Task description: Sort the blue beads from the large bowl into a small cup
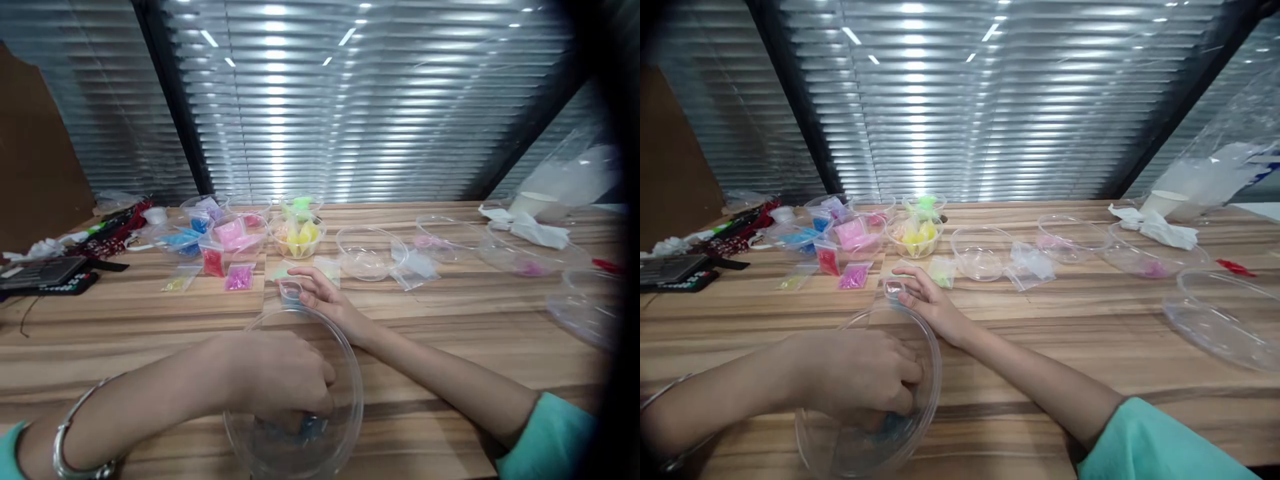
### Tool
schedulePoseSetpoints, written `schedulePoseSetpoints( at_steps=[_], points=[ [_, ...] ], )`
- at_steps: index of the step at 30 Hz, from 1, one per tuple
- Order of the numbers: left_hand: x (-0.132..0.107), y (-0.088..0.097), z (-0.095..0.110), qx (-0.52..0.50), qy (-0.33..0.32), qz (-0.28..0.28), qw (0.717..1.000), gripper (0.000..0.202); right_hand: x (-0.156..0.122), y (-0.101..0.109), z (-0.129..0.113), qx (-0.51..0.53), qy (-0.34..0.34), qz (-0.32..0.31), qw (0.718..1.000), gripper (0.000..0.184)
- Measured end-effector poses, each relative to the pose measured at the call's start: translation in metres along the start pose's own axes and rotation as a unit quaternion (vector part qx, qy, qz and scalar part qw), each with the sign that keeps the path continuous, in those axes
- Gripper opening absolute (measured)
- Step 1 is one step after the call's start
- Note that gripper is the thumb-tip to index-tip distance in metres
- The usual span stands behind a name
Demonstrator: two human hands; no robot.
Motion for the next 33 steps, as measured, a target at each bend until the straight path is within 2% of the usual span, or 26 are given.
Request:
schedulePoseSetpoints(
  at_steps=[3,6,9,11,12,13,14,15,19,22,25,33],
  points=[
    [-0.006,0.015,-0.003,-0.007,-0.022,-0.006,1.0,0.005,0.001,-0.001,0.001,0.012,0.003,-0.006,1.0,0.039],
    [-0.026,0.032,-0.016,-0.116,0.039,0.07,0.99,0.01,0.003,-0.001,0.004,0.024,0.006,-0.001,1.0,0.042],
    [-0.057,0.034,-0.039,-0.231,0.108,0.188,0.948,0.012,0.006,0.0,0.007,0.023,0.018,0.008,1.0,0.046],
    [-0.078,0.024,-0.059,-0.263,0.143,0.279,0.912,0.007,0.008,0.0,0.009,0.015,0.021,0.012,1.0,0.048],
    [-0.087,0.015,-0.069,-0.277,0.173,0.331,0.885,0.004,0.009,0.001,0.009,0.012,0.024,0.014,1.0,0.049],
    [-0.096,0.005,-0.08,-0.289,0.211,0.394,0.847,0.002,0.009,0.001,0.009,0.01,0.027,0.015,0.999,0.049],
    [-0.104,-0.005,-0.089,-0.292,0.257,0.471,0.792,0.009,0.01,0.001,0.009,0.009,0.031,0.017,0.999,0.049],
    [-0.109,-0.017,-0.097,-0.28,0.279,0.505,0.767,0.014,0.01,0.001,0.009,0.01,0.037,0.019,0.999,0.049],
    [-0.105,-0.054,-0.111,-0.236,0.316,0.571,0.72,0.018,0.013,0.002,0.011,0.019,0.057,0.022,0.998,0.05],
    [-0.09,-0.066,-0.11,-0.211,0.322,0.595,0.706,0.021,0.014,0.004,0.012,0.014,0.056,0.022,0.998,0.053],
    [-0.078,-0.066,-0.106,-0.18,0.319,0.612,0.701,0.019,0.015,0.004,0.013,0.004,0.049,0.024,0.999,0.054],
    [-0.07,-0.057,-0.1,-0.127,0.299,0.596,0.734,0.013,0.017,0.004,0.012,-0.015,0.044,0.031,0.998,0.05]
  ],
)
Point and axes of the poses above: each hand's wrist, its own x-axis towards the middle knuckle, its own y-axis out of the back of the hand, z = x × y, the point moved 2 cm from there along x, towards the middle knuckle, and after that the axes turned 5 degrees about -y, right-handed, at the moved point
